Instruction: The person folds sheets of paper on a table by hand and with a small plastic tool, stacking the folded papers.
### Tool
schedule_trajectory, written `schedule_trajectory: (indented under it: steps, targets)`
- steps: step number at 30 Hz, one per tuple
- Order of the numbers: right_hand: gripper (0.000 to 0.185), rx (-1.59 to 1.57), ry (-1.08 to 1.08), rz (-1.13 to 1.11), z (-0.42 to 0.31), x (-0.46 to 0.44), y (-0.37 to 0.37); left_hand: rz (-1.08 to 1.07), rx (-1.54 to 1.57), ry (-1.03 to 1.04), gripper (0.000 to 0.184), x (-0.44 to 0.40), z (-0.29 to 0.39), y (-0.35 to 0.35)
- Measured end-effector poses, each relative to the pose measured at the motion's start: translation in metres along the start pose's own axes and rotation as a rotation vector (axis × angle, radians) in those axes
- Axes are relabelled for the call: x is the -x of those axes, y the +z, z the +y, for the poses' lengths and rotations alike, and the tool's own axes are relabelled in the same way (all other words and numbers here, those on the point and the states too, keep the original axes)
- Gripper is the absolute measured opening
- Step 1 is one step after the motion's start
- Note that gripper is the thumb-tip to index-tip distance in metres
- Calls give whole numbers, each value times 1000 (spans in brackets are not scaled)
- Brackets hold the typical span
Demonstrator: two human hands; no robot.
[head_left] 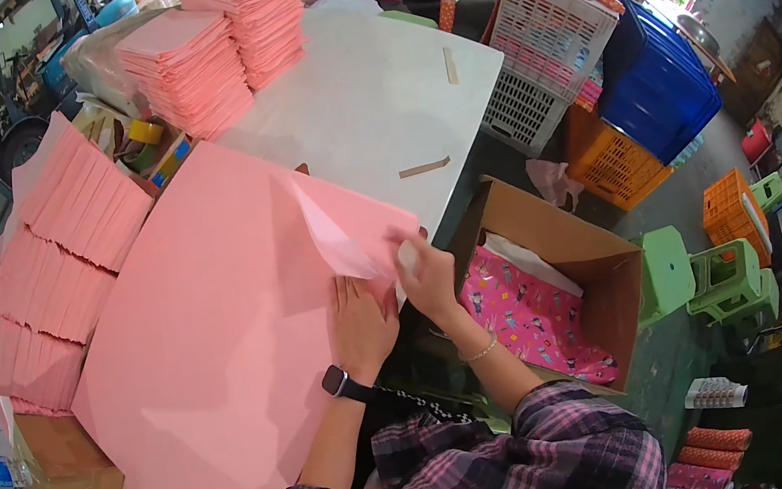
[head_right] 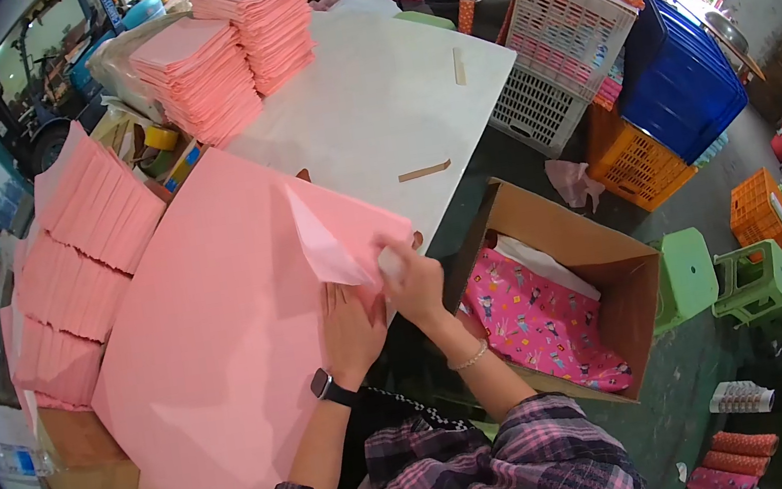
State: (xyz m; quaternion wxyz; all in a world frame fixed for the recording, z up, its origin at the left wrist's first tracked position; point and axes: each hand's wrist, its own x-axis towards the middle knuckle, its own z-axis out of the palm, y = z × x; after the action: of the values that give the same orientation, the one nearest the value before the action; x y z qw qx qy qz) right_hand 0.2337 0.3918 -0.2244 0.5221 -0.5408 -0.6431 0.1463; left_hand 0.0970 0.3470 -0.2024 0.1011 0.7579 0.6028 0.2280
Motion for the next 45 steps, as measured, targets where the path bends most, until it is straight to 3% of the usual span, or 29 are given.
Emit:
schedule_trajectory:
  steps: [1, 4, 9, 12, 13, 16, 21, 24, 26, 29, 32, 36, 40, 43, 45]
  targets:
    - [48, 0, 0, 3, -2, 0, -1, -35, 37, -25, 64, -1, 2, -3]
    - [47, 493, 159, -43, -9, 0, -2, -23, 52, -26, 65, -2, 0, -1]
    - [42, 290, -134, 3, -3, -8, 0, 80, 21, 41, 69, -3, 2, -2]
    - [45, -549, 527, 21, -1, -12, 1, 45, -33, 55, 70, 0, 2, -2]
    - [45, -549, 527, 19, 0, -14, -2, 6, -84, 62, 71, 1, 3, -2]
    - [46, -673, 810, -80, 5, -17, -16, -40, -124, 66, 71, -2, 6, -5]
    - [35, -333, 735, -187, 1, -23, -9, -97, -77, 55, 74, -5, 12, -14]
    - [22, 403, 162, -32, -14, -17, 5, -84, 31, 70, 74, -1, -4, -18]
    - [18, 411, 4, -55, -43, -17, 15, -26, 202, 163, 74, 3, -33, -27]
    - [15, 432, -271, -74, -85, -1, 26, -99, 221, 39, 72, 60, -81, -102]
    - [20, 284, -529, -266, -112, 21, 45, -105, -28, -221, 65, 158, -132, -175]
    - [23, 171, -733, -552, -146, 56, 65, 20, -275, -514, 63, 306, -192, -216]
    - [25, 58, -889, -721, -168, 90, 87, -78, -349, -751, 62, 374, -205, -241]
    - [28, 12, -908, -882, -183, 116, 96, 103, -34, -654, 62, 375, -205, -244]
    - [30, -3, -919, -962, -196, 129, 103, 124, -39, -696, 62, 376, -203, -244]
